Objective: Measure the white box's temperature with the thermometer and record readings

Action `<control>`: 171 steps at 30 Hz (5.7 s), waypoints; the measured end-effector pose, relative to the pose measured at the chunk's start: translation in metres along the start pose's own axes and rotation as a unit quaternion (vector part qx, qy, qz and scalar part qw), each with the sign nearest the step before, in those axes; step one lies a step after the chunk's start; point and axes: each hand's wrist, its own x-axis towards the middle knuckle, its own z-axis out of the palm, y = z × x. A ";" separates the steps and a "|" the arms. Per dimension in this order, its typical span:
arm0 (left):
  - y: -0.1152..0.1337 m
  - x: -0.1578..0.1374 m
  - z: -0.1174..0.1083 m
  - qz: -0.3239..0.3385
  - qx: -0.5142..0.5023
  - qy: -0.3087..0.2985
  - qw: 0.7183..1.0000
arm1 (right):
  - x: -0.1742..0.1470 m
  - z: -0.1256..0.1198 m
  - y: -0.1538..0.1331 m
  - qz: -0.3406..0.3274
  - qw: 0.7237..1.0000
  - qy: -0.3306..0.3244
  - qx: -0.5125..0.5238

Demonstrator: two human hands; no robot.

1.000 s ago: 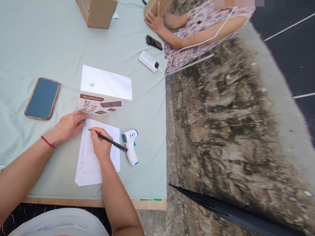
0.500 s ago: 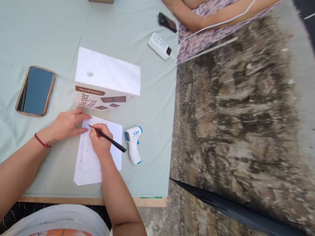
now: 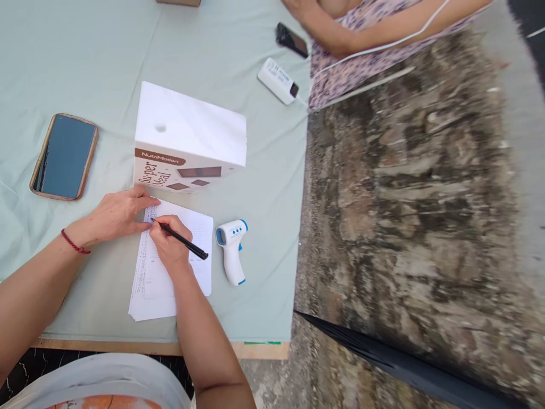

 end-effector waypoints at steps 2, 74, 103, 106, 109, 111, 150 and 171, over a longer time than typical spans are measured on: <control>-0.001 0.000 0.001 0.004 0.002 0.004 1.000 | 0.000 0.001 0.000 0.005 1.000 -0.002 -0.004; 0.001 0.000 -0.005 -0.011 -0.008 -0.012 1.000 | 0.000 0.001 0.004 0.006 1.000 0.008 -0.006; -0.001 -0.001 -0.004 -0.002 -0.011 -0.005 1.000 | 0.000 0.001 0.004 0.007 0.999 0.033 -0.007; -0.001 0.000 -0.004 0.001 -0.011 -0.006 1.000 | -0.001 0.001 0.005 0.010 0.998 0.052 -0.017; 0.000 0.000 -0.004 -0.001 -0.013 -0.005 1.000 | 0.000 0.002 0.006 0.010 0.999 0.050 -0.018; 0.000 0.000 -0.004 -0.003 -0.015 -0.005 1.000 | 0.000 0.002 0.005 0.011 0.999 0.048 -0.017; -0.008 -0.003 -0.004 0.021 -0.014 0.014 1.000 | 0.022 -0.062 0.024 -0.174 0.937 -0.009 -0.304; -0.012 -0.006 -0.014 -0.063 -0.048 0.030 0.996 | 0.001 -0.046 0.009 -0.275 0.878 -0.141 -0.365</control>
